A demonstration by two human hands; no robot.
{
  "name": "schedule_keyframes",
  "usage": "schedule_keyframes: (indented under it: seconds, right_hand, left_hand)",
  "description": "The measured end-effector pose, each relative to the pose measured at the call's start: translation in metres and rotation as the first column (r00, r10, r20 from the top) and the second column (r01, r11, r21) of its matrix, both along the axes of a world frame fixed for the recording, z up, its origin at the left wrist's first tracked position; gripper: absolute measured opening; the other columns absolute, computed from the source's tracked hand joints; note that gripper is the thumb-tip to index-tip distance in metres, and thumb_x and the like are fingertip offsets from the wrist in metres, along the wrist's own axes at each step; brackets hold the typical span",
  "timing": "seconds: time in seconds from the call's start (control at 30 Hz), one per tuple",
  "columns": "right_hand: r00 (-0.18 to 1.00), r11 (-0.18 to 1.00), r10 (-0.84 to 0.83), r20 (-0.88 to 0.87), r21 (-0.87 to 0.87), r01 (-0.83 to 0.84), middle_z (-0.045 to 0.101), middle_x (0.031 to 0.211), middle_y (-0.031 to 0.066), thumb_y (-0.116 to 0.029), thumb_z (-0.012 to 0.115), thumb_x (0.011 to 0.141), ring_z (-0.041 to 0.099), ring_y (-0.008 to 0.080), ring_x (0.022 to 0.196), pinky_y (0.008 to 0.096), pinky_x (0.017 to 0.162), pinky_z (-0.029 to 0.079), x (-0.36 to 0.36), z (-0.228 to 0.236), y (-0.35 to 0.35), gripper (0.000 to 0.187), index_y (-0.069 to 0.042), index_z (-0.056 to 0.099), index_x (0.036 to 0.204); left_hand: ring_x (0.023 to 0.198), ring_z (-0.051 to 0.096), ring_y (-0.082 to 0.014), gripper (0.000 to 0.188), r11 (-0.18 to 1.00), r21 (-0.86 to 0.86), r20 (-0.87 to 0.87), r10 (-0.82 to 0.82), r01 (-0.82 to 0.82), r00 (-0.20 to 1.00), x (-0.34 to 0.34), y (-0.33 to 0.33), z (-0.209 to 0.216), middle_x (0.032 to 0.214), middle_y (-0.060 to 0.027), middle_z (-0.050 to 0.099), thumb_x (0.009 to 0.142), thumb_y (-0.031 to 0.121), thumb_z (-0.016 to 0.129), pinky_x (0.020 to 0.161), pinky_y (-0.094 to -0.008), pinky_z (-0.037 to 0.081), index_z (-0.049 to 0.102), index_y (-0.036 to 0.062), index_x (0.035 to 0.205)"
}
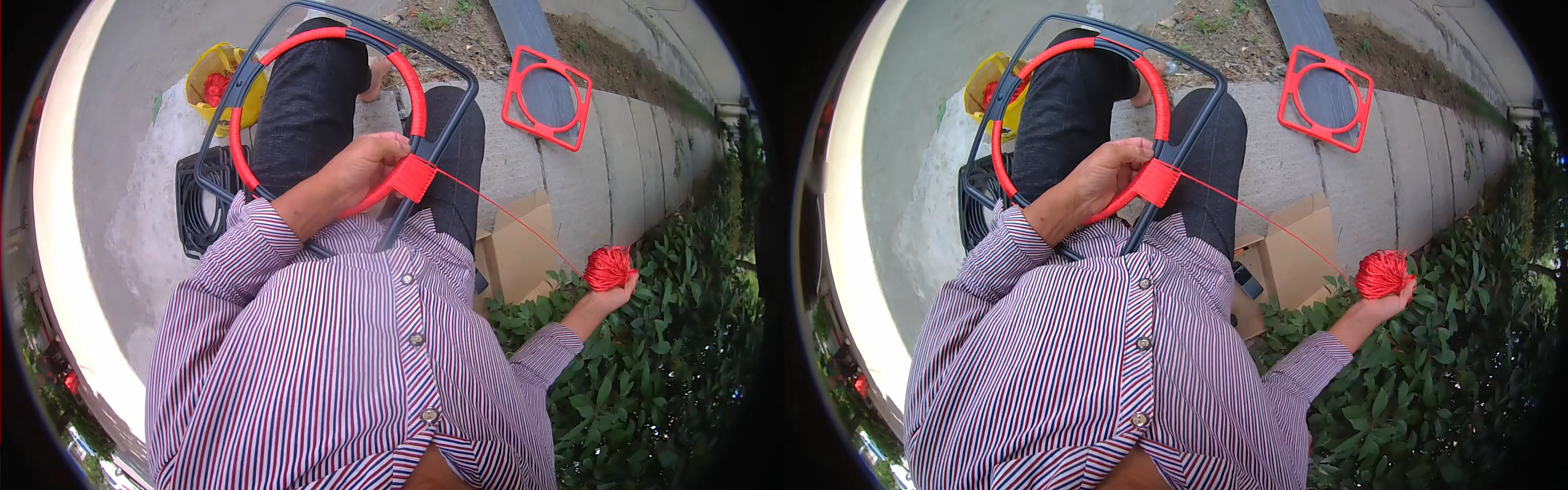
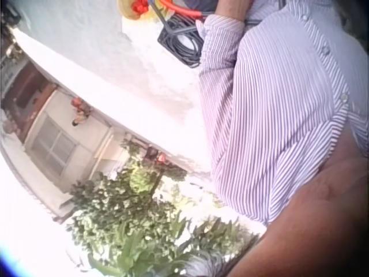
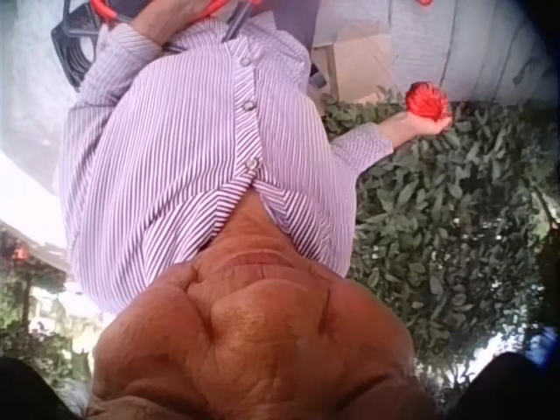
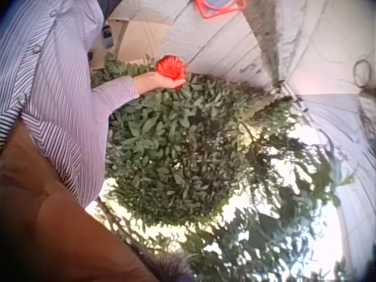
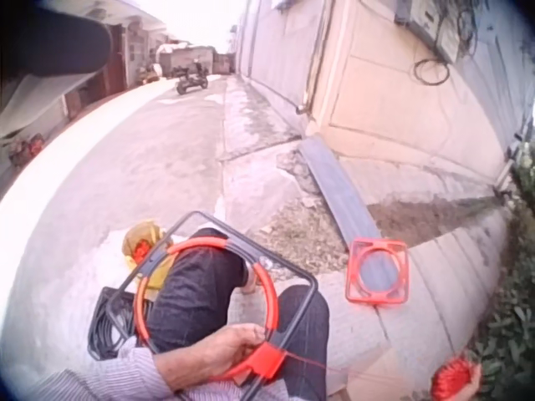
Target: The person is tying a red rope onto a black and red frame, possibly as part of furniture or object manufacturing.
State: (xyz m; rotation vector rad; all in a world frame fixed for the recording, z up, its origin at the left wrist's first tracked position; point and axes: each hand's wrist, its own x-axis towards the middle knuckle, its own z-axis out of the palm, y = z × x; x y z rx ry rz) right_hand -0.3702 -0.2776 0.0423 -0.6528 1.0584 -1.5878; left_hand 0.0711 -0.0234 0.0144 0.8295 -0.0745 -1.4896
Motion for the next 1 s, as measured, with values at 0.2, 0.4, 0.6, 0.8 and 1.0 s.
schedule_keyframes:
  seconds: [0.2,0.4,0.6,0.8,1.0]
  right_hand:
    - [0.329,0.338,0.941,-0.083,0.138,-0.931,0.059,0.110,0.0096,-0.012,0.067,0.076,0.057,0.0228,0.098,0.0342,0.091,0.045,0.141,0.009,0.107,0.059,0.002,0.050,0.131]
    - [-0.313,0.093,0.752,-0.580,0.563,-0.821,0.065,0.104,0.0165,-0.019,0.072,0.076,0.063,0.0249,0.098,0.0328,0.085,0.048,0.260,0.017,0.141,0.064,0.002,0.048,0.132]
    - [0.194,0.265,0.932,-0.305,0.213,-0.940,0.052,0.127,0.0160,-0.001,0.064,0.079,0.061,0.0201,0.104,0.0320,0.088,0.050,0.259,0.004,0.119,0.071,0.003,0.033,0.142]
    - [0.330,0.499,0.361,-0.873,-0.118,-0.859,0.052,0.127,0.0128,-0.015,0.074,0.076,0.052,0.0268,0.117,0.0385,0.097,0.043,0.285,0.023,0.133,0.070,-0.002,0.043,0.137]
    - [0.310,0.238,0.133,-0.941,-0.273,-0.932,0.061,0.116,0.0119,-0.018,0.073,0.079,0.055,0.0267,0.116,0.0426,0.103,0.038,0.302,0.008,0.135,0.047,-0.002,0.056,0.120]
  left_hand:
    - [0.098,0.060,-0.0176,0.034,0.999,0.050,0.013,-0.011,0.010,1.000,-0.009,-0.005,0.024,0.106,-0.0096,0.063,0.093,0.026,0.053,0.093,-0.0338,0.046,0.057,-0.0014,0.112]
    - [0.105,0.057,-0.0184,0.044,1.000,0.000,0.051,-0.017,0.017,0.999,-0.012,-0.001,0.041,0.115,-0.0097,0.059,0.094,0.035,0.052,0.095,-0.0349,0.044,0.055,0.0007,0.121]
    - [0.097,0.059,-0.0178,0.031,0.991,0.122,0.095,0.041,-0.053,0.995,-0.016,-0.003,0.025,0.111,-0.0086,0.059,0.096,0.020,0.051,0.088,-0.0318,0.047,0.050,0.0028,0.122]
    - [0.091,0.058,-0.0141,0.035,0.930,-0.079,0.554,0.339,-0.358,0.760,-0.018,0.003,0.027,0.105,-0.0068,0.058,0.093,0.020,0.059,0.087,-0.0295,0.048,0.046,0.0029,0.120]
    - [0.093,0.053,-0.0108,0.043,0.873,-0.441,0.668,0.473,-0.207,0.574,-0.028,0.002,0.023,0.103,-0.0054,0.054,0.086,0.018,0.068,0.084,-0.0257,0.046,0.048,-0.0009,0.119]
